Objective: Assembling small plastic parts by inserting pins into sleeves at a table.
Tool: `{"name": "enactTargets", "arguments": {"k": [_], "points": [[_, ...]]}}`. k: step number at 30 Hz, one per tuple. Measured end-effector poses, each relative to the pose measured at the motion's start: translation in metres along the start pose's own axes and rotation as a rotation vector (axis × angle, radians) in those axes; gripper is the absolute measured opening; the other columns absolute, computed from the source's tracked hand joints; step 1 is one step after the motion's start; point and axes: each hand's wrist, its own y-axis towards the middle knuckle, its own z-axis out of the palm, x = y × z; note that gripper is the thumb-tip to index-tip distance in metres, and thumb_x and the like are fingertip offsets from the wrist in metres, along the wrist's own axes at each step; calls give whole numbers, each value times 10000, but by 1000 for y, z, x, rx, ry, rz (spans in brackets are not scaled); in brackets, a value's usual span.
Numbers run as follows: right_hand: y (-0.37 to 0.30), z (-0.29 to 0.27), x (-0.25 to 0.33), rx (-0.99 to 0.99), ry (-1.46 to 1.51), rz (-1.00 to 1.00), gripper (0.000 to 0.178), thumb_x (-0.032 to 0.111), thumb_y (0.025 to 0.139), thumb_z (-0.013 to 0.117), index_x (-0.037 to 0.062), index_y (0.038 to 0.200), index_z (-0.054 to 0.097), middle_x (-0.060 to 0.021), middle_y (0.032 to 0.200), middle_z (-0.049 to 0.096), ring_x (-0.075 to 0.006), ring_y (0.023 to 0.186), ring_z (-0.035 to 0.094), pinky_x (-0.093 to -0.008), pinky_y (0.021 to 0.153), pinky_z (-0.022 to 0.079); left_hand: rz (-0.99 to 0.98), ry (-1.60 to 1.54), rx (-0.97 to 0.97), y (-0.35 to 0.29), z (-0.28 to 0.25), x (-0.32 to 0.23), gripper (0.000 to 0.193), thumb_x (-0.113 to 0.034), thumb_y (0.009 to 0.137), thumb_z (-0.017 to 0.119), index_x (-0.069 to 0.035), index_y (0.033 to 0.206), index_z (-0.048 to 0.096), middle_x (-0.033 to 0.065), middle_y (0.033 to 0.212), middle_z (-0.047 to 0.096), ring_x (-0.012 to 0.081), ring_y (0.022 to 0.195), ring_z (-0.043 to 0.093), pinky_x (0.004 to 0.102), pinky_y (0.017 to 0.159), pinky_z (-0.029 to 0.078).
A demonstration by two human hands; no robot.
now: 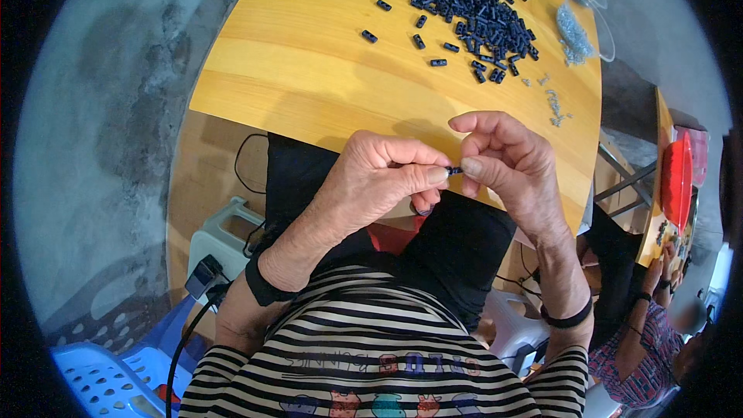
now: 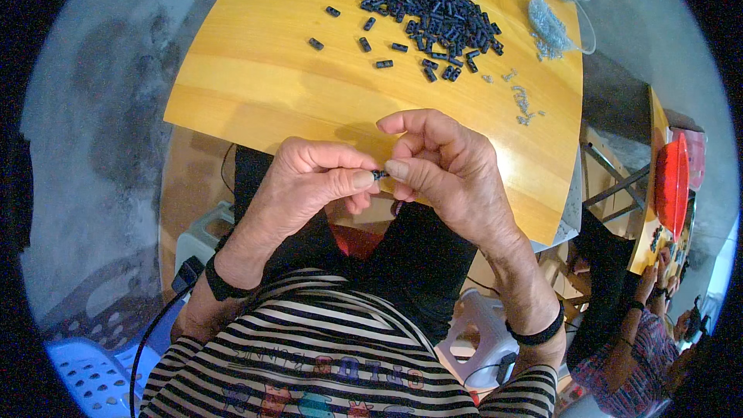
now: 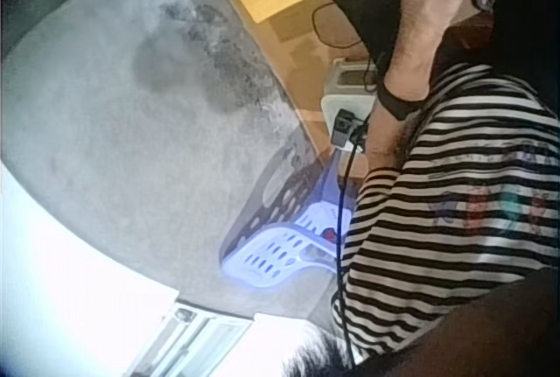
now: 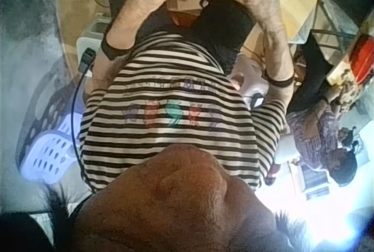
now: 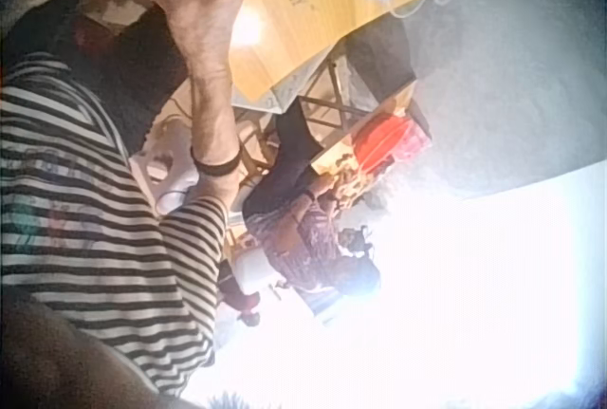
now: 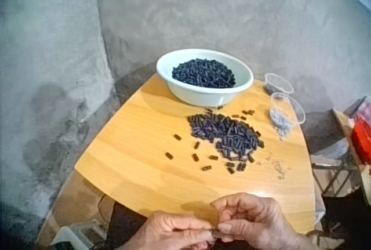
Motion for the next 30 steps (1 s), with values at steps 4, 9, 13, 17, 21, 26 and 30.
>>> {"name": "enactTargets", "arguments": {"k": [4, 9, 13, 17, 21, 26, 30], "points": [[1, 0, 3, 18, -17, 35, 309, -23, 877, 615, -10, 1178, 544, -11, 822, 579, -55, 655, 554, -186, 589, 478, 3, 15, -7, 0, -1, 1, 161, -78, 885, 656, 39, 992, 684, 91, 775, 681, 98, 628, 639, 224, 570, 550], [2, 1, 5, 15, -58, 31, 308, -32, 864, 616, -14, 1162, 545, -13, 820, 581, -55, 657, 558, -191, 591, 477, 18, 47, -22, 0, 1, 2, 144, -71, 884, 656, 35, 976, 688, 78, 733, 675, 96, 618, 636, 218, 561, 538], [1, 4, 12, 36, -290, -27, 293, -26, 836, 628, -8, 1122, 564, -23, 753, 585, -72, 650, 578, -224, 580, 487, 44, 76, -45, -2, 4, 4, 122, -67, 882, 656, 28, 950, 694, 64, 697, 667, 92, 605, 631, 214, 553, 526], [1, 9, 18, 8, -533, -76, 256, -3, 816, 657, 3, 1063, 589, -43, 710, 591, -96, 638, 592, -259, 577, 496, 14, 147, -51, -3, 7, -2, 100, -31, 858, 668, 32, 929, 697, 72, 740, 681, 96, 637, 634, 225, 584, 526], [1, 12, 15, -39, -601, -160, 239, 16, 789, 695, 6, 1008, 600, -56, 716, 614, -109, 629, 596, -274, 572, 496, 56, 152, -72, -4, 9, -2, 113, -65, 879, 656, 24, 934, 700, 63, 698, 669, 85, 602, 628, 212, 546, 523], [3, 18, 9, -80, -389, -35, 237, -4, 794, 701, 4, 1007, 594, -34, 726, 623, -84, 641, 597, -241, 557, 494, -3, 100, -147, -5, 12, -2, 107, -51, 870, 660, 26, 930, 704, 54, 713, 671, 80, 617, 618, 209, 578, 507], [3, 18, 8, -84, -182, -5, 237, -19, 819, 687, -1, 1036, 593, -20, 740, 619, -67, 648, 591, -209, 556, 491, 10, 97, -132, -3, 11, -2, 117, -61, 880, 653, 25, 940, 705, 55, 710, 672, 82, 617, 618, 207, 585, 507]]}}
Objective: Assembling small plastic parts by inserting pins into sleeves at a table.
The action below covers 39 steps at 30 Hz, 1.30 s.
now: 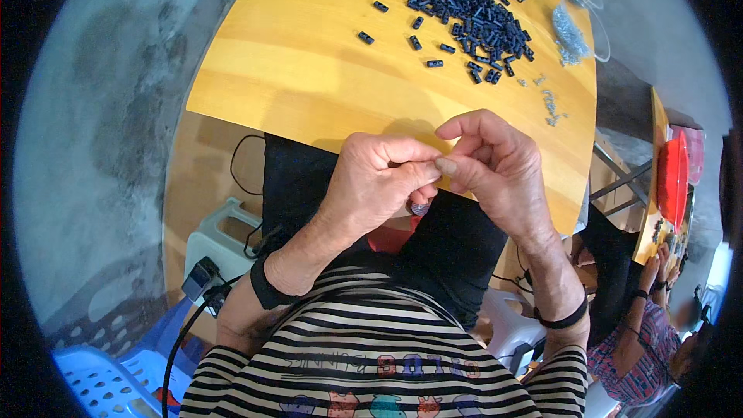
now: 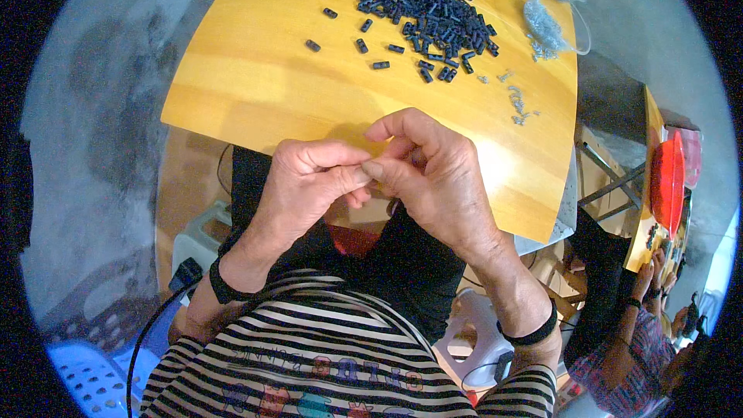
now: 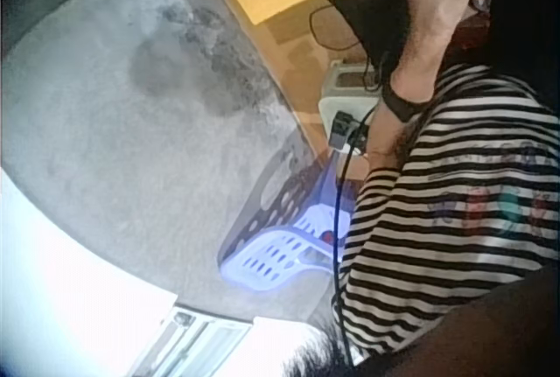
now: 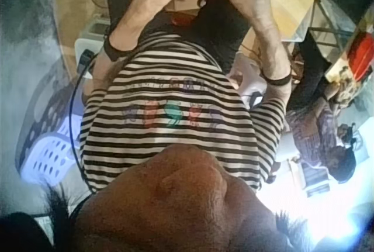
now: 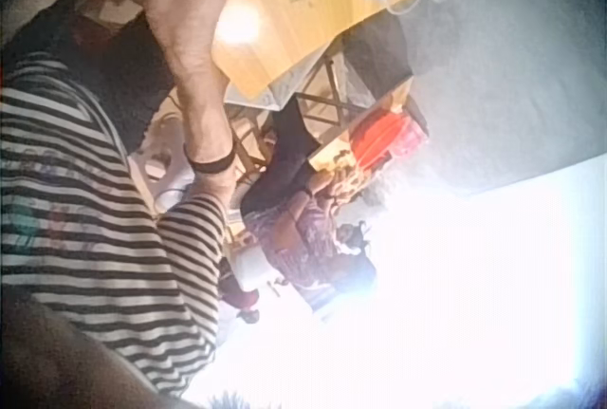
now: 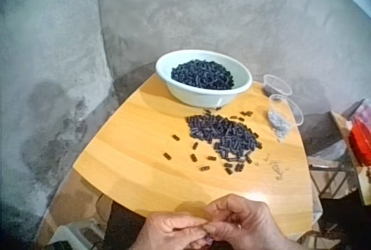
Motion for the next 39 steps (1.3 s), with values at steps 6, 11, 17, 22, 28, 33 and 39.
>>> {"name": "enactTargets", "arguments": {"k": [6, 11, 17, 22, 28, 33, 39], "points": [[0, -13, -8, 25, 402, 114, 300, 57, 849, 688, 1, 1130, 599, -15, 773, 623, -72, 644, 584, -213, 587, 499, -16, 12, 47, 4, -1, -11, 132, -79, 877, 663, 33, 932, 705, 64, 723, 680, 86, 625, 623, 212, 594, 512], [-1, -10, -16, 55, 577, 143, 290, 128, 884, 662, 4, 1138, 600, -17, 807, 626, -87, 631, 579, -241, 591, 507, -47, -8, 45, 1, 0, -14, 137, -92, 870, 673, 28, 928, 707, 70, 732, 684, 92, 634, 627, 219, 602, 521], [1, -13, -25, 145, 606, 129, 303, 118, 868, 680, 8, 1139, 602, -17, 805, 619, -88, 608, 568, -220, 546, 464, -15, 1, 68, -1, 3, -16, 118, -67, 869, 664, 29, 916, 711, 69, 733, 683, 89, 632, 622, 217, 596, 523], [4, -16, -32, 200, 680, 153, 334, 86, 845, 694, 0, 1152, 593, -25, 829, 626, -100, 581, 561, -215, 545, 457, -12, -17, 70, -2, 7, -16, 121, -58, 879, 650, 30, 937, 710, 76, 766, 690, 94, 651, 630, 225, 610, 534], [7, -29, -33, 229, 732, 119, 378, 64, 825, 704, -14, 1174, 583, -46, 907, 648, -104, 573, 561, -228, 566, 479, -21, -21, 206, 6, 5, -20, 196, -111, 915, 624, 36, 1031, 680, 97, 853, 701, 127, 721, 668, 248, 674, 565], [12, -37, -36, 258, 694, 118, 384, 65, 818, 710, -21, 1170, 582, -44, 901, 645, -103, 572, 561, -231, 561, 481, -72, -17, 224, 10, 4, -23, 206, -106, 920, 615, 38, 1057, 669, 104, 888, 700, 125, 745, 673, 254, 695, 570], [13, -43, -30, 247, 625, 136, 382, 73, 810, 719, -20, 1157, 590, -23, 819, 620, -95, 577, 558, -221, 548, 469, -105, 84, 242, 22, 10, -24, 177, -46, 867, 657, 28, 1026, 682, 71, 894, 703, 87, 726, 643, 225, 648, 536]]}}
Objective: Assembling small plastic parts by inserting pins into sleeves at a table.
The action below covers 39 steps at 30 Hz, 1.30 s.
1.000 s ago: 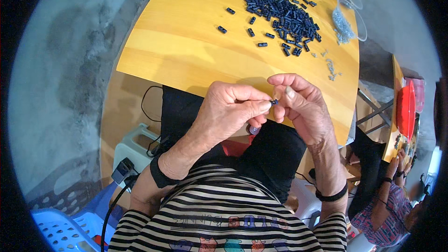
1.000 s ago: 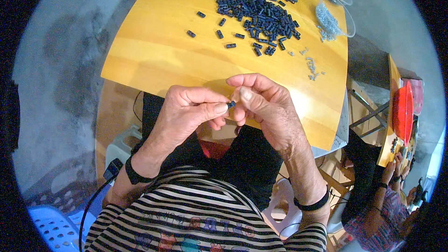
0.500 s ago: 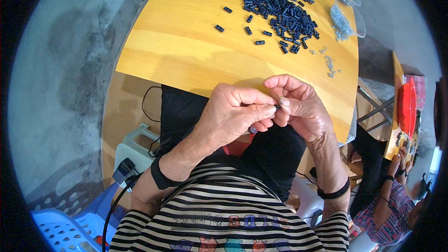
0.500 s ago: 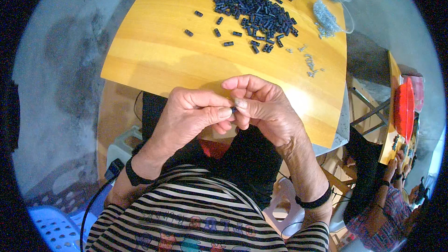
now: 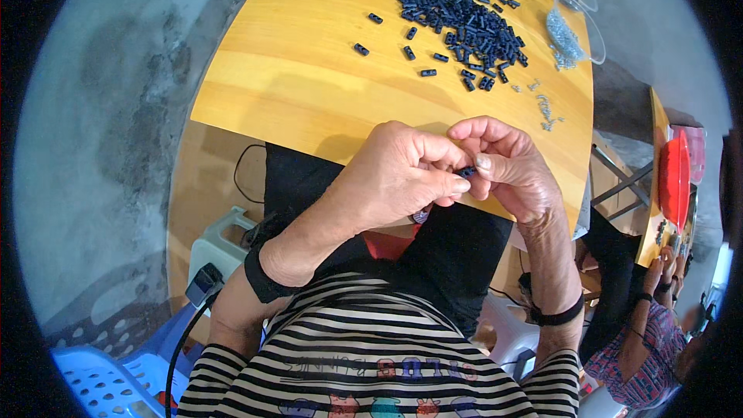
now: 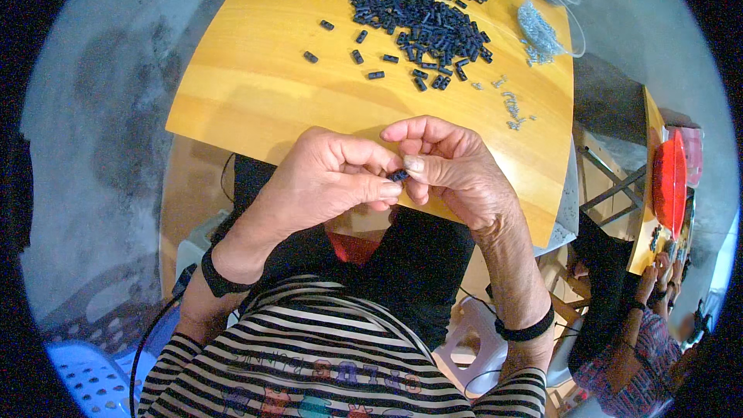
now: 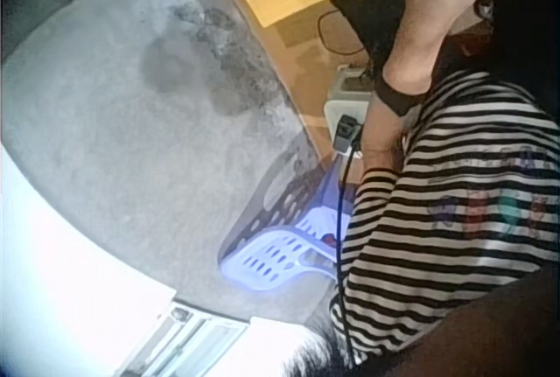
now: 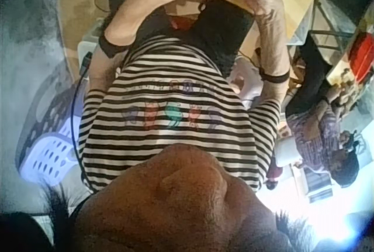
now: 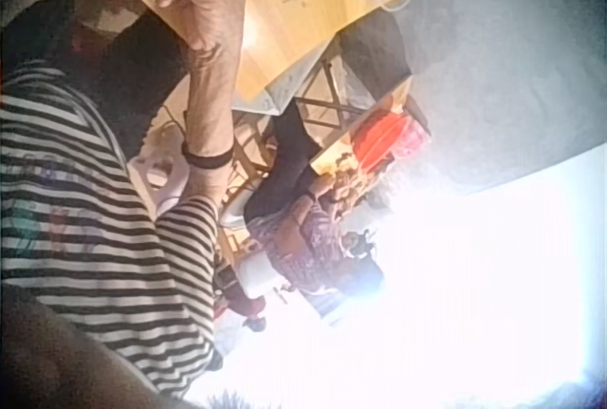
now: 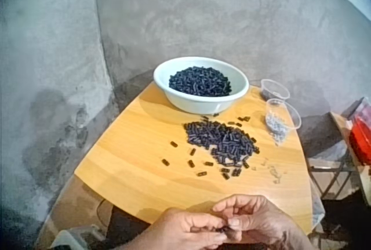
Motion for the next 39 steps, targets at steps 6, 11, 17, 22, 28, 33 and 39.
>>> {"name": "enactTargets", "arguments": {"k": [6, 11, 17, 22, 28, 33, 39], "points": [[-1, 4, 12, -181, -291, -58, 337, 49, 804, 717, -4, 1122, 618, 16, 757, 577, -68, 621, 547, -200, 567, 461, 338, 289, -159, 24, 7, 15, 104, -17, 781, 719, -22, 885, 724, 41, 814, 692, 88, 674, 615, 225, 601, 489], [3, -4, 8, -325, -503, -106, 336, 32, 806, 712, 18, 1130, 622, 35, 751, 558, -52, 638, 528, -188, 576, 448, 688, 607, -298, 47, 4, 26, 126, -48, 702, 777, -63, 817, 729, 50, 741, 634, 145, 691, 624, 265, 594, 486], [9, -8, 0, -320, -601, -129, 332, 9, 815, 698, 0, 1136, 612, 33, 747, 551, -41, 634, 511, -184, 552, 431, 664, 740, -306, 54, 0, 32, 116, -62, 664, 792, -46, 728, 697, 51, 705, 597, 170, 650, 606, 301, 566, 471], [12, -5, 3, -332, -669, -83, 315, 14, 818, 698, -5, 1121, 617, 30, 743, 557, -41, 619, 512, -182, 537, 428, 622, 686, -283, 55, -5, 36, 108, -78, 678, 777, -32, 724, 691, 61, 684, 598, 198, 617, 608, 318, 558, 479], [16, -3, 5, -326, -693, -19, 303, 21, 822, 695, -6, 1115, 619, 20, 747, 569, -45, 619, 520, -186, 534, 435, 657, 705, -297, 56, -7, 37, 108, -91, 692, 764, -32, 739, 687, 84, 722, 613, 229, 666, 630, 338, 586, 494], [20, -2, 7, -282, -690, 7, 322, -2, 817, 682, -2, 1132, 618, 19, 735, 556, -49, 623, 528, -191, 542, 447, 685, 757, -314, 55, -8, 37, 125, -95, 687, 763, -26, 704, 661, 90, 723, 604, 243, 673, 625, 348, 591, 493], [19, -1, 8, -307, -650, -5, 368, -5, 810, 689, 12, 1170, 614, 29, 734, 551, -39, 612, 526, -176, 517, 434, 710, 741, -313, 55, -9, 38, 160, -93, 679, 762, -19, 656, 622, 91, 708, 589, 252, 663, 613, 355, 582, 483]]}}
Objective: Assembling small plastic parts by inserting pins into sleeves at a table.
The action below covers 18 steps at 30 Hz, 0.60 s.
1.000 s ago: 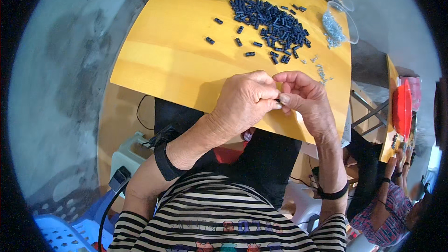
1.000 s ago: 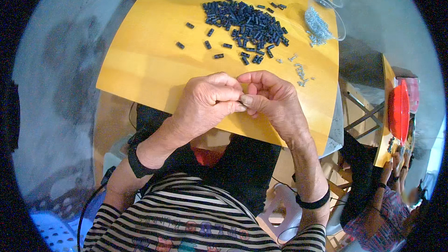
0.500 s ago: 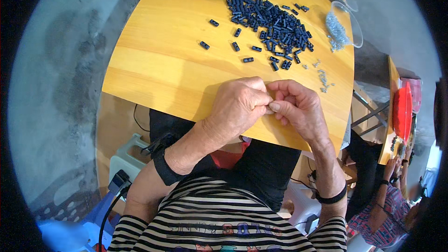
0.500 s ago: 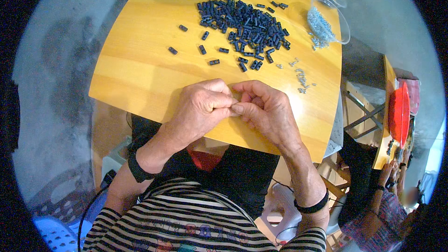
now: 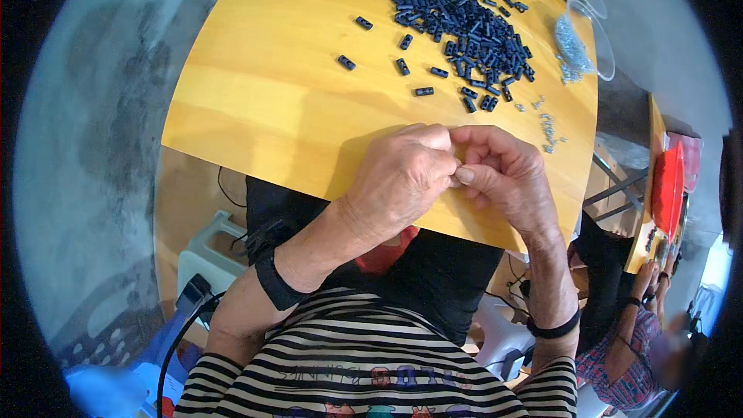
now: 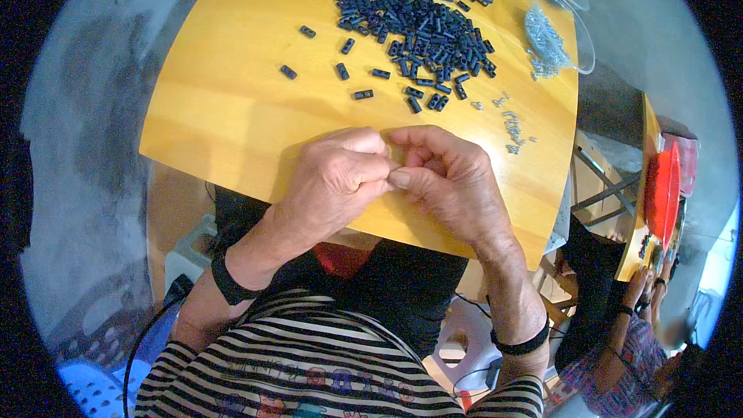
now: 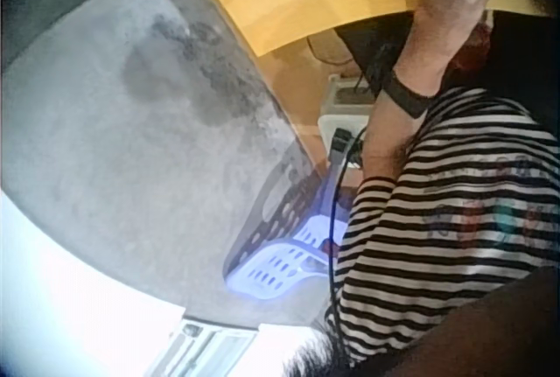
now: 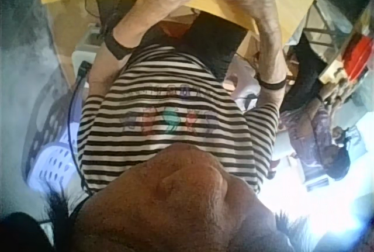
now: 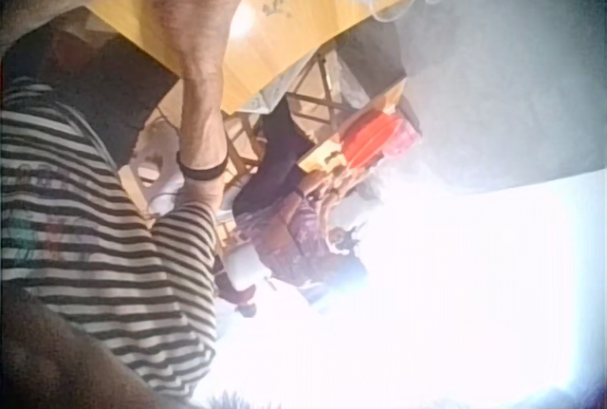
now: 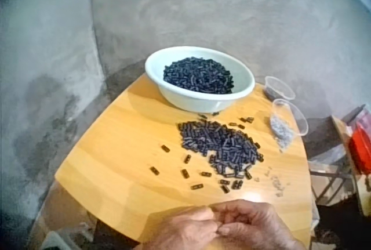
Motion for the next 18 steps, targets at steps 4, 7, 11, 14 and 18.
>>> {"name": "enactTargets", "arguments": {"k": [4, 7, 11, 14, 18], "points": [[1, -2, 2, 27, 3, 20, 370, 11, 809, 702, 16, 1169, 615, 33, 733, 550, -34, 602, 518, -170, 502, 423, -2, -5, -10, -1, 0, 1, 169, -94, 678, 761, -26, 641, 611, 86, 702, 583, 251, 653, 606, 358, 572, 474], [0, 0, 2, 9, -12, 18, 376, 24, 806, 712, 16, 1168, 614, 34, 734, 552, -34, 597, 516, -169, 499, 420, -9, -10, -6, 0, 0, 1, 178, -98, 678, 763, -30, 634, 605, 79, 696, 578, 247, 643, 600, 360, 567, 469], [1, -1, 3, 17, -63, 8, 373, 21, 808, 706, 9, 1168, 610, 30, 735, 555, -36, 601, 514, -176, 505, 421, 10, -20, -33, 0, 2, 2, 181, -97, 684, 761, -31, 630, 602, 74, 683, 566, 243, 636, 594, 363, 564, 463], [-1, -4, 4, 30, -17, -4, 354, 34, 825, 693, -4, 1166, 606, 26, 740, 556, -41, 609, 514, -185, 522, 424, -22, -35, -10, 0, -1, 0, 170, -94, 684, 757, -33, 635, 607, 73, 684, 566, 241, 644, 596, 361, 573, 465], [-2, -6, 15, -181, -136, -167, 300, 175, 928, 613, -18, 1157, 607, 8, 774, 568, -69, 649, 526, -207, 590, 437, -25, 26, 36, 0, -3, 1, 106, -83, 672, 752, -45, 681, 653, 71, 709, 590, 241, 669, 612, 357, 599, 489]]}}
